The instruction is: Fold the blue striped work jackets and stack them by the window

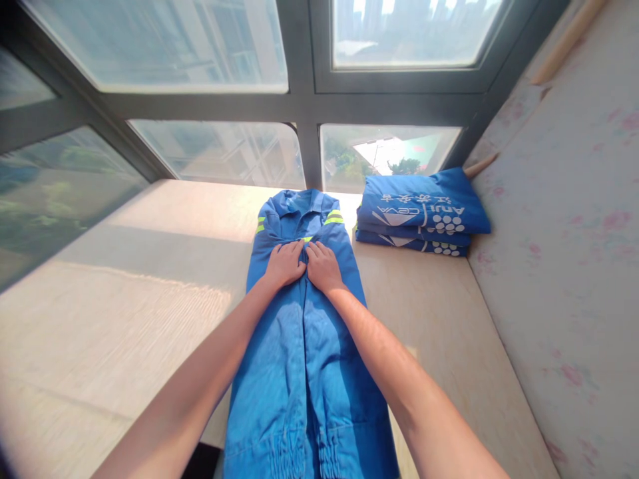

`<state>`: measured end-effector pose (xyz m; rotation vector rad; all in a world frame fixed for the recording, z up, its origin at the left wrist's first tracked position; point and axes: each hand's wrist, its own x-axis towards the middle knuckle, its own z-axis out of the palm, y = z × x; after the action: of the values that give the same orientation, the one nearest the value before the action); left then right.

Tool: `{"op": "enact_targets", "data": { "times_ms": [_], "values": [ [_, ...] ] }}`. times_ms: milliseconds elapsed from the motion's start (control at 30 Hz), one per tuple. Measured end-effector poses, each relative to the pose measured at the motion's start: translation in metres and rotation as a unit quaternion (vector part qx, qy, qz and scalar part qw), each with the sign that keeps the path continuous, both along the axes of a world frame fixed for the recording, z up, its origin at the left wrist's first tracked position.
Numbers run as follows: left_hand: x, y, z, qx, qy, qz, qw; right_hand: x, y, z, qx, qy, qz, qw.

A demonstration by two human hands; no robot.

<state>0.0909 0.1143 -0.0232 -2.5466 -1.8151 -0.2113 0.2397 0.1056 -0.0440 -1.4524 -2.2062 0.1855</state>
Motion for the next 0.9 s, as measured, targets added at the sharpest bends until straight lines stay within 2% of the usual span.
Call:
{"op": "enact_targets", "data": {
  "times_ms": [200,333,567,733,900],
  "values": [
    [0.0,-0.007,-0.008,0.036,-0.014,0.012,0.999,0.0,-0.001,0.006,0.001,0.021,-0.028,0.999],
    [-0.002,-0.011,-0.012,0.057,-0.022,0.02,0.998,-0.001,-0.004,0.01,-0.01,0.002,-0.055,0.998],
    [-0.003,-0.007,-0.016,0.04,-0.015,0.017,0.999,-0.001,-0.003,0.005,-0.005,-0.021,-0.013,1.0],
    [-0.004,-0.007,-0.019,0.032,-0.014,0.022,0.999,-0.002,-0.001,-0.003,-0.006,-0.033,-0.011,0.999],
    [-0.004,-0.006,-0.019,0.04,-0.01,0.023,0.999,-0.003,-0.001,-0.002,-0.002,-0.04,-0.01,0.999]
  ]
}}
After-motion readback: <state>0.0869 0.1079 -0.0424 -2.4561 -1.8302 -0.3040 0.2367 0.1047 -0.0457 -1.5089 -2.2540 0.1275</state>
